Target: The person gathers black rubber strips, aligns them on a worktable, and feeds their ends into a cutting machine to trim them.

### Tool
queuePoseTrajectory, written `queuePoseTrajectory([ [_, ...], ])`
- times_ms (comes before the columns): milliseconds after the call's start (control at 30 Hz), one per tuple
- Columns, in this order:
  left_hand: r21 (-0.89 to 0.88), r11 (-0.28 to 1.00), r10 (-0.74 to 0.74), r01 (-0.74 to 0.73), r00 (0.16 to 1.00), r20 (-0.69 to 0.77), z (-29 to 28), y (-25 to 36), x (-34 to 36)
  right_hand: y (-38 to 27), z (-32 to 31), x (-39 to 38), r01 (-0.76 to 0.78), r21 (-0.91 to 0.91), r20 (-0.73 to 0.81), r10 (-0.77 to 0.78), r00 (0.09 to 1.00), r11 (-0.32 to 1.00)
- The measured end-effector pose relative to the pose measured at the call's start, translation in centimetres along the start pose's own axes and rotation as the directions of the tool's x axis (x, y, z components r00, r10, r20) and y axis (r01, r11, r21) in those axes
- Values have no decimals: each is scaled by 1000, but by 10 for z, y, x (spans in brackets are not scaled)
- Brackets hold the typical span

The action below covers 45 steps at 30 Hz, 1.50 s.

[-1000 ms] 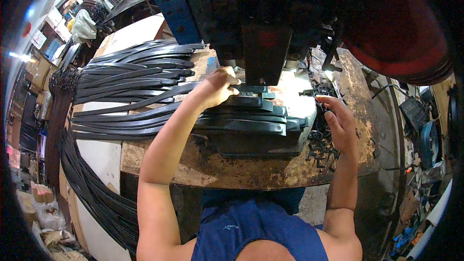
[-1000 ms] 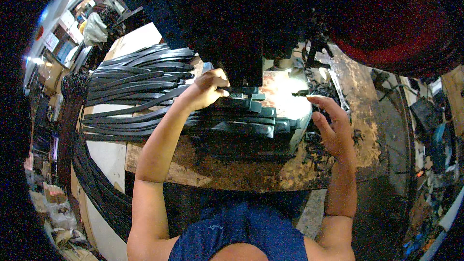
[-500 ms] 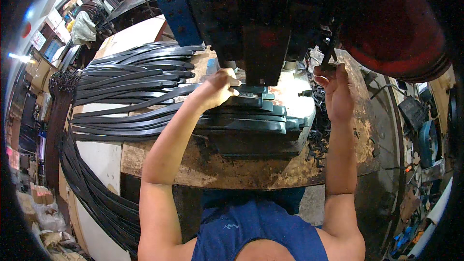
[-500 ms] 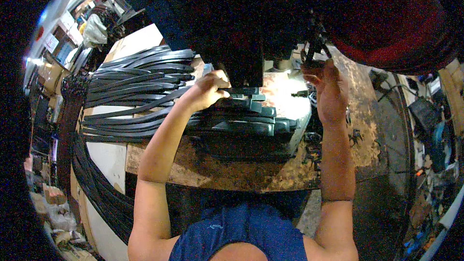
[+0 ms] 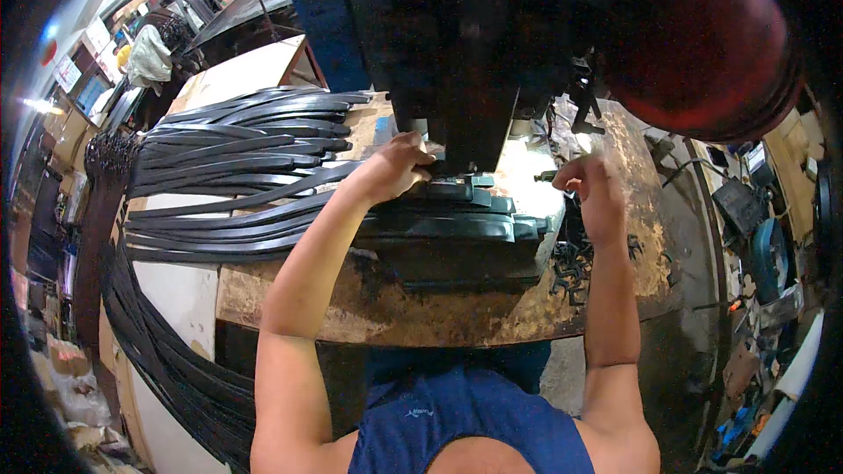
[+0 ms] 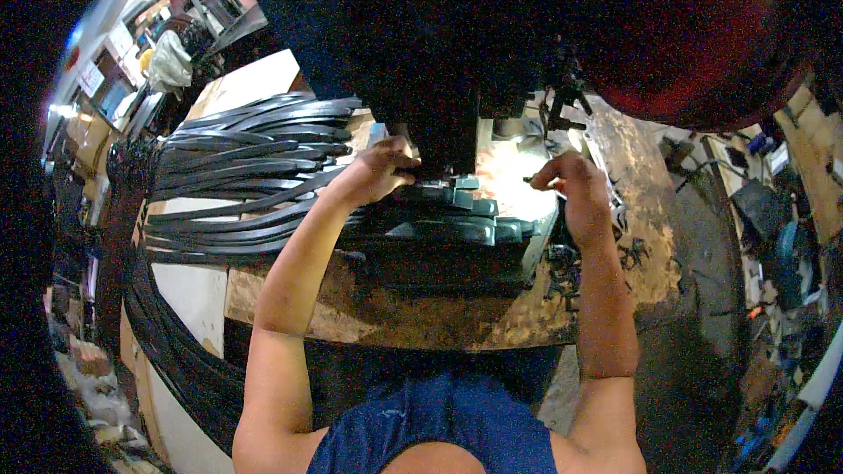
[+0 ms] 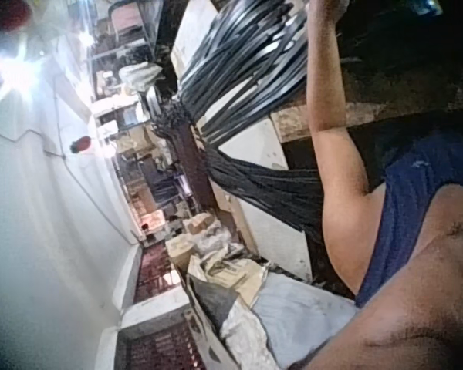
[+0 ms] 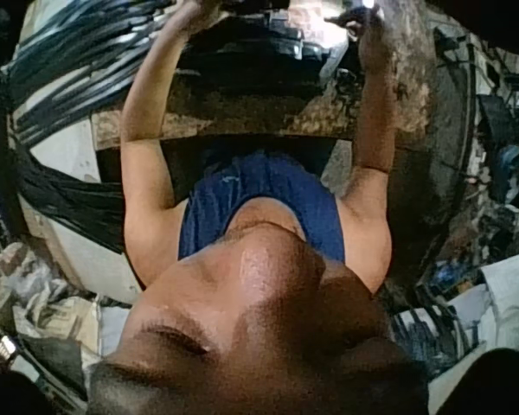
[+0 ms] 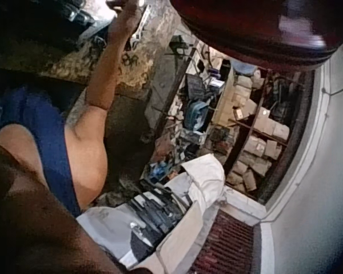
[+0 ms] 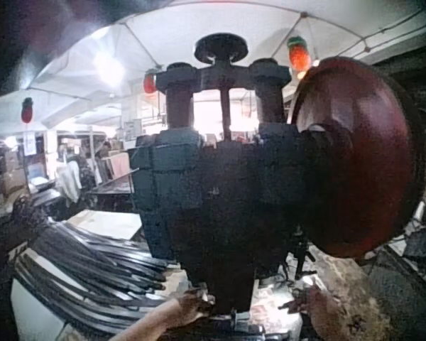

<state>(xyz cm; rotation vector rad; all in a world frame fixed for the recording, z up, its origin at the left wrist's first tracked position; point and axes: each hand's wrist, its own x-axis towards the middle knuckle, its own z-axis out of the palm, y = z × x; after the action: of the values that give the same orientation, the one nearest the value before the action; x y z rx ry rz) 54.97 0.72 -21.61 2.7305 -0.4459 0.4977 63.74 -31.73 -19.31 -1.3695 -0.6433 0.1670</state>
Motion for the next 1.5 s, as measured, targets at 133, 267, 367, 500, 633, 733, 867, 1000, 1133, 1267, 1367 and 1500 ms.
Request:
queuePoseTrajectory([
  [133, -125, 987, -83, 98, 990, 116, -3, -1, 2, -23, 43, -19, 13, -477, 224, 107, 969, 879],
  [267, -170, 981, -77, 90, 994, 81, -2, -8, 3, -3, 88, -19, 493, -605, 415, -281, 865, 625],
  [367, -141, 986, -79, 94, 991, 108, -8, -7, 6, 6, 103, -16, 496, -654, 442, -243, 863, 571],
  [500, -116, 980, -145, 165, 976, 166, -44, -51, -24, 12, 104, -15, 378, -670, 436, -74, 897, 639],
  [633, 336, 806, -513, 487, 858, -13, -76, -39, -57, 20, 98, -15, 379, -620, 412, -127, 902, 687],
  [733, -5, 970, -244, 245, 968, 60, -61, -17, -53, 26, 92, -7, 251, -623, 389, 14, 921, 741],
  [867, -78, 975, -178, 210, 939, 294, -41, 32, -34, 33, 78, -1, 145, -519, 310, 27, 950, 843],
  [1000, -247, 934, -224, 256, 963, 152, -44, 28, -34, 24, 62, 12, 173, -544, 336, 24, 942, 821],
  [1133, -305, 936, -128, 174, 978, 165, -39, 13, -22, 30, 67, 22, 284, -615, 416, -4, 910, 735],
  [1267, -161, 971, -137, 176, 964, 229, -33, 7, -20, 29, 63, 16, 399, -649, 499, -34, 866, 647],
  [1367, -214, 969, -77, 123, 974, 212, -25, 2, -23, 26, 56, 8, 392, -721, 487, 16, 873, 572],
  [1500, -366, 886, -214, 286, 951, 225, -28, 8, -17, 25, 46, 10, 480, -726, 530, -44, 847, 493],
])
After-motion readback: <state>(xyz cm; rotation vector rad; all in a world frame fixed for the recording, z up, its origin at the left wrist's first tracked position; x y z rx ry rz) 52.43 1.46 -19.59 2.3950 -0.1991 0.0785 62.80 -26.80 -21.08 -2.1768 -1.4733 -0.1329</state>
